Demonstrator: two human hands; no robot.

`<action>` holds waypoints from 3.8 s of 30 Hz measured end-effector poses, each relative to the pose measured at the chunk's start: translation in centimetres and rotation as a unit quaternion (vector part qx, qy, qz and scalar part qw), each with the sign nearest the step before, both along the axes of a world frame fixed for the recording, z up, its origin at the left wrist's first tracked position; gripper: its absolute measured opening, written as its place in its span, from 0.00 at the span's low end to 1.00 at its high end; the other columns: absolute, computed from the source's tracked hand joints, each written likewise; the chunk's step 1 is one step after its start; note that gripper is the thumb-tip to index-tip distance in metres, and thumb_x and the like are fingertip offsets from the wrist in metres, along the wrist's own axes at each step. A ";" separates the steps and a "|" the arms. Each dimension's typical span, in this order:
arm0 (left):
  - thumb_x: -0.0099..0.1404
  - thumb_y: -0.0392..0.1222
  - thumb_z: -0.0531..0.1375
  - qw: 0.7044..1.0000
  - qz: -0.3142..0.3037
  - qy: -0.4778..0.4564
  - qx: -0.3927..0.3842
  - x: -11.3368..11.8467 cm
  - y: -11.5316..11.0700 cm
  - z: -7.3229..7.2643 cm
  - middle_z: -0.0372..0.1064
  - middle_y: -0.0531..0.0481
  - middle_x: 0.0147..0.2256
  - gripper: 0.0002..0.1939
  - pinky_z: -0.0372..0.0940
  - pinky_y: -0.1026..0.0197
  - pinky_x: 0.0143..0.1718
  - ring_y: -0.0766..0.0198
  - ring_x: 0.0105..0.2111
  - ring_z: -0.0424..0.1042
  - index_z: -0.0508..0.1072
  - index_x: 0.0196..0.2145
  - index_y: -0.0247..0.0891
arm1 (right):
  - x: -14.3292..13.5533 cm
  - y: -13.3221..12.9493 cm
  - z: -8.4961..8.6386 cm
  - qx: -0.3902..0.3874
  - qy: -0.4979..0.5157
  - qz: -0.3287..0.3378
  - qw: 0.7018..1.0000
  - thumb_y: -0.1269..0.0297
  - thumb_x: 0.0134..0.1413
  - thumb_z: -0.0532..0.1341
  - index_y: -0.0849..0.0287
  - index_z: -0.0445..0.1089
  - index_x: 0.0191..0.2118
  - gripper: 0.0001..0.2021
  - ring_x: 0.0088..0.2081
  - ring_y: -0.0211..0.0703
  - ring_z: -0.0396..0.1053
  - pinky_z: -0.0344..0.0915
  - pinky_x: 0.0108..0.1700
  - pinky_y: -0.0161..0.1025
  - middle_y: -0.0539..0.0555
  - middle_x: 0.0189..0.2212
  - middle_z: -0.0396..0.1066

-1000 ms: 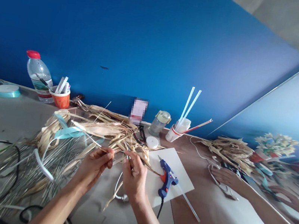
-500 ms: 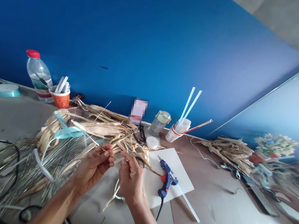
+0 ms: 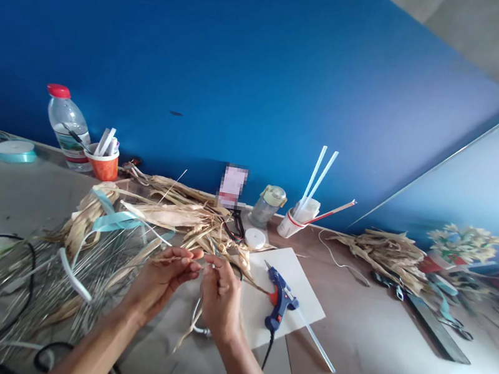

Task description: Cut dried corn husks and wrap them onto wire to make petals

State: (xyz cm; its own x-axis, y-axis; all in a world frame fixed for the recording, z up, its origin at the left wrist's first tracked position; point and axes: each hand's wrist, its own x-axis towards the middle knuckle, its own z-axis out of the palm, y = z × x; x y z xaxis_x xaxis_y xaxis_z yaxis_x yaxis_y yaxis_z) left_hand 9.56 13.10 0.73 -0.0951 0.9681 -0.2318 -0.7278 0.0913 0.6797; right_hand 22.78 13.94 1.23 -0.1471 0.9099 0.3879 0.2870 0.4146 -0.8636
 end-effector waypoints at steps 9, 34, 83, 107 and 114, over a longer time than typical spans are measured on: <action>0.51 0.32 0.68 0.999 -0.015 -0.026 0.023 0.0 -0.2 -0.1 0.77 0.47 0.30 0.14 0.73 0.66 0.33 0.66 0.28 0.76 0.74 0.36 0.34 | -0.2 0.1 -0.1 -0.070 0.068 0.031 0.995 0.64 0.58 0.52 0.61 0.65 0.40 0.09 0.15 0.33 0.55 0.54 0.17 0.30 0.43 0.14 0.57; 0.48 0.31 0.70 0.998 -0.017 -0.052 0.023 -0.5 0.0 0.2 0.73 0.51 0.26 0.11 0.71 0.69 0.27 0.70 0.23 0.72 0.75 0.31 0.32 | 1.4 0.6 -0.3 0.097 0.025 0.091 0.991 0.68 0.53 0.54 0.59 0.61 0.51 0.18 0.29 0.40 0.64 0.64 0.33 0.37 0.51 0.28 0.65; 0.57 0.50 0.62 0.965 -0.102 0.221 0.097 0.9 -0.6 -0.2 0.60 0.60 0.19 0.16 0.50 0.69 0.18 0.74 0.16 0.56 0.64 0.36 0.38 | 0.6 1.3 0.2 -0.010 0.034 0.094 0.995 0.66 0.59 0.54 0.58 0.65 0.25 0.12 0.36 0.42 0.68 0.63 0.40 0.38 0.54 0.33 0.71; 0.58 0.51 0.62 0.971 -0.233 0.047 -0.015 0.2 -0.8 -0.6 0.65 0.54 0.14 0.18 0.47 0.72 0.12 0.77 0.10 0.54 0.67 0.22 0.33 | 0.9 1.0 0.2 0.202 -0.042 0.055 0.977 0.74 0.59 0.52 0.58 0.65 0.30 0.09 0.34 0.40 0.67 0.66 0.37 0.37 0.54 0.31 0.67; 0.56 0.50 0.62 0.973 -0.146 0.178 0.025 0.9 -0.7 0.0 0.64 0.56 0.18 0.16 0.51 0.70 0.17 0.74 0.14 0.58 0.67 0.24 0.35 | 0.7 1.3 -0.6 0.171 -0.042 0.010 0.984 0.74 0.58 0.53 0.57 0.63 0.27 0.10 0.34 0.40 0.66 0.65 0.37 0.37 0.54 0.30 0.67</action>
